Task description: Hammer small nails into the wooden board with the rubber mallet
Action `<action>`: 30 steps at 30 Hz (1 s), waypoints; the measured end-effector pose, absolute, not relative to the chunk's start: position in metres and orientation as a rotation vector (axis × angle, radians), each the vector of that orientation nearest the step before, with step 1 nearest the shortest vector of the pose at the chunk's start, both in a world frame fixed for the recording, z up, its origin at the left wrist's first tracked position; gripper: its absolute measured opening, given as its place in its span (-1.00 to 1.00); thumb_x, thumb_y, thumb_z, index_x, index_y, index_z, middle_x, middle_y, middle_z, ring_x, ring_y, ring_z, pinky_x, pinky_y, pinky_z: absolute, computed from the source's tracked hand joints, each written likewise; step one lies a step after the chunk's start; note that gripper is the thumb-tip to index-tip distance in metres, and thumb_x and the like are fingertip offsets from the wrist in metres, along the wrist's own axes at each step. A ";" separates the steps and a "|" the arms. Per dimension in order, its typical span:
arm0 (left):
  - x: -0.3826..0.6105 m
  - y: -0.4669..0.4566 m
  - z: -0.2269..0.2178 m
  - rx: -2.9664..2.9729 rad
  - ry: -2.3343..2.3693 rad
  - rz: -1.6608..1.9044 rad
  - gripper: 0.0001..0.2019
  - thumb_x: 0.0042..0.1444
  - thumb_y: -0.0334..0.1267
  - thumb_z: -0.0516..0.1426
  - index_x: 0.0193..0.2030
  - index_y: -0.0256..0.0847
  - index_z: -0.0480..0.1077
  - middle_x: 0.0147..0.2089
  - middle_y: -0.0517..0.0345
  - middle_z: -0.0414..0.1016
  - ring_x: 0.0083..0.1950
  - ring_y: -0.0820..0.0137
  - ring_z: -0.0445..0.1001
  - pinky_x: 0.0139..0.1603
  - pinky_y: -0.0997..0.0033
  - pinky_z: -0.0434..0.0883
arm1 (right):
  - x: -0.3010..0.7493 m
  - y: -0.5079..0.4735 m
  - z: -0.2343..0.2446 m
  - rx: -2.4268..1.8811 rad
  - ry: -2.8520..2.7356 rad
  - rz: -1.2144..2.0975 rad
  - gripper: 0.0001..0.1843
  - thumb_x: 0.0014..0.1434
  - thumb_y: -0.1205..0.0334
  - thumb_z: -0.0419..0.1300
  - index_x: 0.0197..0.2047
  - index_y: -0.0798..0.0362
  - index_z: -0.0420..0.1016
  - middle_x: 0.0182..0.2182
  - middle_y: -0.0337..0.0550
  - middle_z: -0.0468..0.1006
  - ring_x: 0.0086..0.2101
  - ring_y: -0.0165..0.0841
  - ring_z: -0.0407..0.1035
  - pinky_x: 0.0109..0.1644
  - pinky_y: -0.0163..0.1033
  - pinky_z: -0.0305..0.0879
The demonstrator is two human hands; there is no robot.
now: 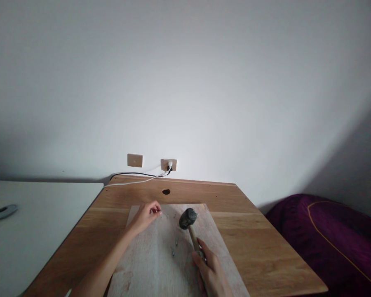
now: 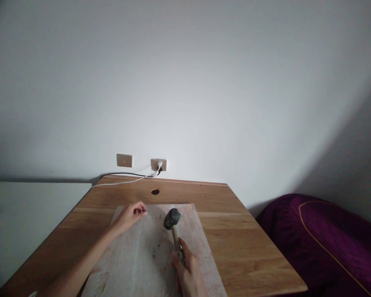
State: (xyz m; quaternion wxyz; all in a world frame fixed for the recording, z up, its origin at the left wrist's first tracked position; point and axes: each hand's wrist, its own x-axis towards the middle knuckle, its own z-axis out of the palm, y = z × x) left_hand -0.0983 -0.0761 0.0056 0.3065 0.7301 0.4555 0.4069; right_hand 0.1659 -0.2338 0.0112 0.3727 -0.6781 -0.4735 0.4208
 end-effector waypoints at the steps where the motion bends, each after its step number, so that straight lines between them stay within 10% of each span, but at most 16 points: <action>1: -0.097 -0.078 0.003 1.959 1.198 1.061 -0.88 0.09 -0.18 0.20 -0.33 -0.18 0.45 -0.36 0.18 0.56 -0.31 0.36 0.46 -0.25 0.43 0.31 | 0.165 -0.235 0.013 -1.739 -1.198 1.133 -0.07 0.18 -0.41 0.08 0.38 0.10 0.33 -0.19 0.00 0.67 -0.50 -0.27 0.52 -0.51 -0.24 0.35; 17: -0.092 -0.086 0.009 2.118 1.217 1.004 -0.94 0.14 -0.31 0.19 -0.36 -0.17 0.41 -0.36 0.20 0.55 -0.30 0.37 0.49 -0.20 0.45 0.33 | 0.165 -0.236 0.008 -1.728 -1.154 1.078 -0.19 0.21 -0.29 0.16 0.35 0.07 0.38 -0.40 -0.10 0.64 -0.59 -0.29 0.45 -0.58 -0.24 0.29; 30: -0.091 -0.090 0.009 2.212 1.241 0.989 -0.89 0.04 -0.44 0.20 -0.31 -0.15 0.40 -0.30 0.19 0.52 -0.24 0.37 0.47 -0.19 0.46 0.31 | 0.169 -0.236 0.014 -1.738 -1.213 0.946 -0.28 0.17 -0.24 0.22 0.24 0.07 0.52 -0.20 -0.03 0.69 -0.10 -0.09 0.58 -0.14 -0.17 0.49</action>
